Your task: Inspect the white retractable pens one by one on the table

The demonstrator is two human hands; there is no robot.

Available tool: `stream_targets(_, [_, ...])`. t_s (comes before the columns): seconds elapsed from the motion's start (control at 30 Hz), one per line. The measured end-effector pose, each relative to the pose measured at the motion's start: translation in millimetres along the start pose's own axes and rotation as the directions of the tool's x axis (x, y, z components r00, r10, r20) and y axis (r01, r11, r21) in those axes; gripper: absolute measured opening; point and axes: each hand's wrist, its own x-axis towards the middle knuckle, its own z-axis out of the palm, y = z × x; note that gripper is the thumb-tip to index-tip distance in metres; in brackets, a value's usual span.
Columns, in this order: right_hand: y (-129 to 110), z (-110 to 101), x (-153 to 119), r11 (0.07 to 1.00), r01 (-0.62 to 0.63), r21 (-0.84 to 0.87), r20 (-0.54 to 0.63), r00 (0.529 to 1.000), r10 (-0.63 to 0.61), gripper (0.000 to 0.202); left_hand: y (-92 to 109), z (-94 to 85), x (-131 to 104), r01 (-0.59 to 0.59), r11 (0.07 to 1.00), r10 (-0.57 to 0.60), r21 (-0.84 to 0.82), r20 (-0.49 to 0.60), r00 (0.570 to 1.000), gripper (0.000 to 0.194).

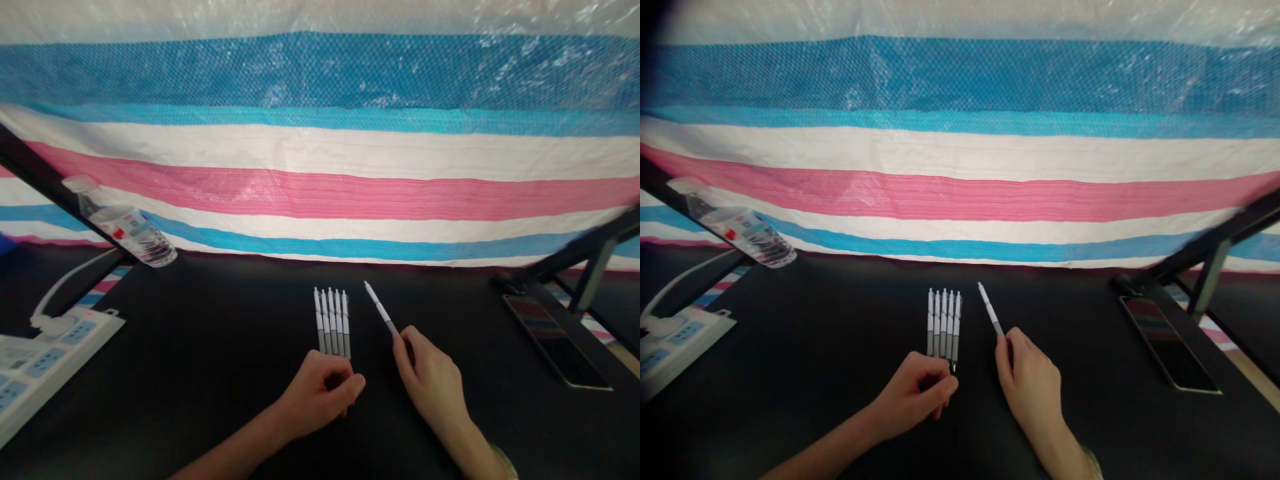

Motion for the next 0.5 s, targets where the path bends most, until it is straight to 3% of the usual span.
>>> stream_targets(0.07, [-3.3, -7.1, -1.8, 0.975, 0.063, 0.211, -0.048, 0.997, -0.054, 0.032, 3.7, -1.2, -0.1, 0.003, 0.999, -0.003, -0.035, 0.0, 1.0, 0.04])
stream_targets(0.17, [-8.2, -12.1, -7.3, 0.846, 0.128, 0.517, -0.013, 0.99, -0.142, 0.034, 6.0, -2.4, 0.7, -0.012, 0.994, 0.01, -0.106, -0.016, 1.0, 0.04])
stream_targets(0.37, [-11.8, 3.5, -25.5, 0.495, -0.065, 0.866, 0.135, 0.985, -0.107, 0.049, -6.2, 1.5, -0.6, -0.215, 0.959, 0.2, -0.187, -0.094, 0.975, 0.053])
stream_targets(0.43, [-11.5, 9.5, -29.7, 0.41, -0.148, 0.9, 0.191, 0.98, -0.065, 0.052, -10.3, 2.0, -2.3, -0.343, 0.933, 0.329, -0.106, -0.127, 0.936, 0.055])
stream_targets(0.5, [-11.4, 12.4, -31.6, 0.38, -0.189, 0.906, 0.22, 0.975, -0.039, 0.053, -12.0, 1.6, -4.2, -0.436, 0.9, 0.431, -0.013, -0.125, 0.894, 0.057])
